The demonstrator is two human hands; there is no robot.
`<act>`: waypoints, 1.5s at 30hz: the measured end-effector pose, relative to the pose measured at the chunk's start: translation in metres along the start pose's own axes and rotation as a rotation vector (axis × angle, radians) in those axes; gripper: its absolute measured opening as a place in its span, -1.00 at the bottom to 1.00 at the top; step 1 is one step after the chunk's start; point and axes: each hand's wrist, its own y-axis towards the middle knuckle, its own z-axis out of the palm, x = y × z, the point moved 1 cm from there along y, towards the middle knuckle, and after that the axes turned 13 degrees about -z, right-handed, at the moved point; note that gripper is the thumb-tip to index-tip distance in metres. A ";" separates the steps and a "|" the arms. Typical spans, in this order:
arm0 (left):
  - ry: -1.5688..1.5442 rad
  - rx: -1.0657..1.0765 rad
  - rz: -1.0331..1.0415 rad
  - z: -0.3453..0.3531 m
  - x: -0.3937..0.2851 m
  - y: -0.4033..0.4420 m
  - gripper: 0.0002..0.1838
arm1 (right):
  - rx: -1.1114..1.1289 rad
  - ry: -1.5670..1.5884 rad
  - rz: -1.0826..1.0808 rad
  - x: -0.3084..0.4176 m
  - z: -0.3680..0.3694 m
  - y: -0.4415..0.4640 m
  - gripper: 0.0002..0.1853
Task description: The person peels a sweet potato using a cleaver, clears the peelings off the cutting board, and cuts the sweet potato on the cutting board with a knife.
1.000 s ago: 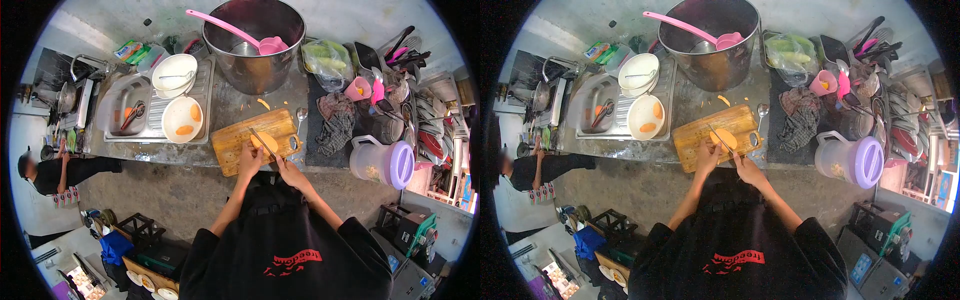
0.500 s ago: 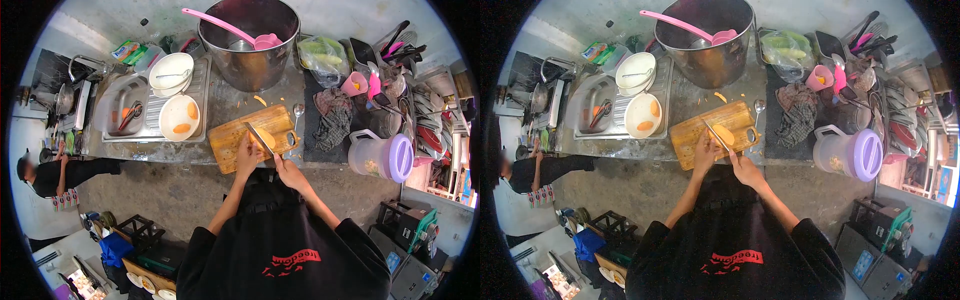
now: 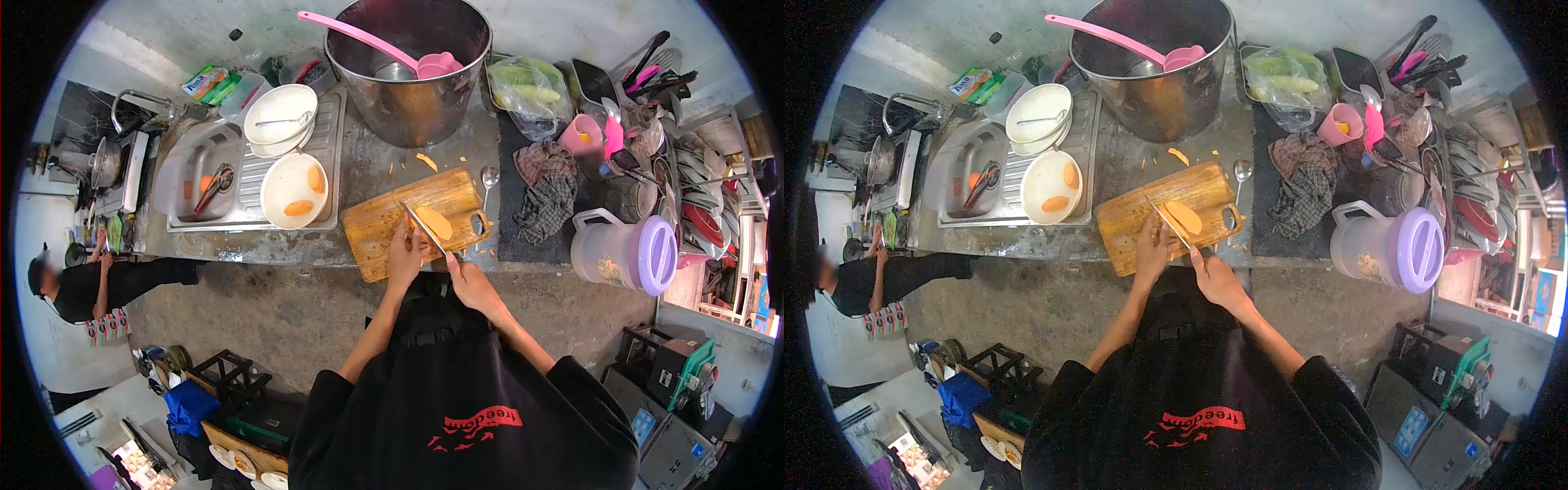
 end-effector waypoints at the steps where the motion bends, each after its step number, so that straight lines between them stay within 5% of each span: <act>1: 0.000 0.001 -0.002 -0.001 0.001 0.000 -0.45 | 0.002 -0.019 0.006 0.000 0.001 0.000 -0.31; 10: -0.019 -0.019 0.018 0.001 0.000 0.000 -0.40 | -0.053 -0.035 -0.069 0.005 0.002 0.000 -0.33; 18: 0.046 -0.061 0.006 0.000 0.000 0.002 -0.75 | -0.147 -0.134 -0.208 0.008 0.007 -0.004 -0.42; 25: 0.088 -0.072 0.058 -0.001 0.007 0.005 -0.77 | -0.309 -0.244 -0.464 0.004 0.014 -0.006 -0.48; 43: 0.164 -0.120 0.091 0.002 0.007 0.003 -0.82 | -0.290 -0.208 -0.390 0.003 0.018 -0.001 -0.46; 45: 0.283 -0.185 0.213 0.004 0.008 0.002 -0.80 | -0.284 -0.225 -0.375 0.002 0.017 0.001 -0.47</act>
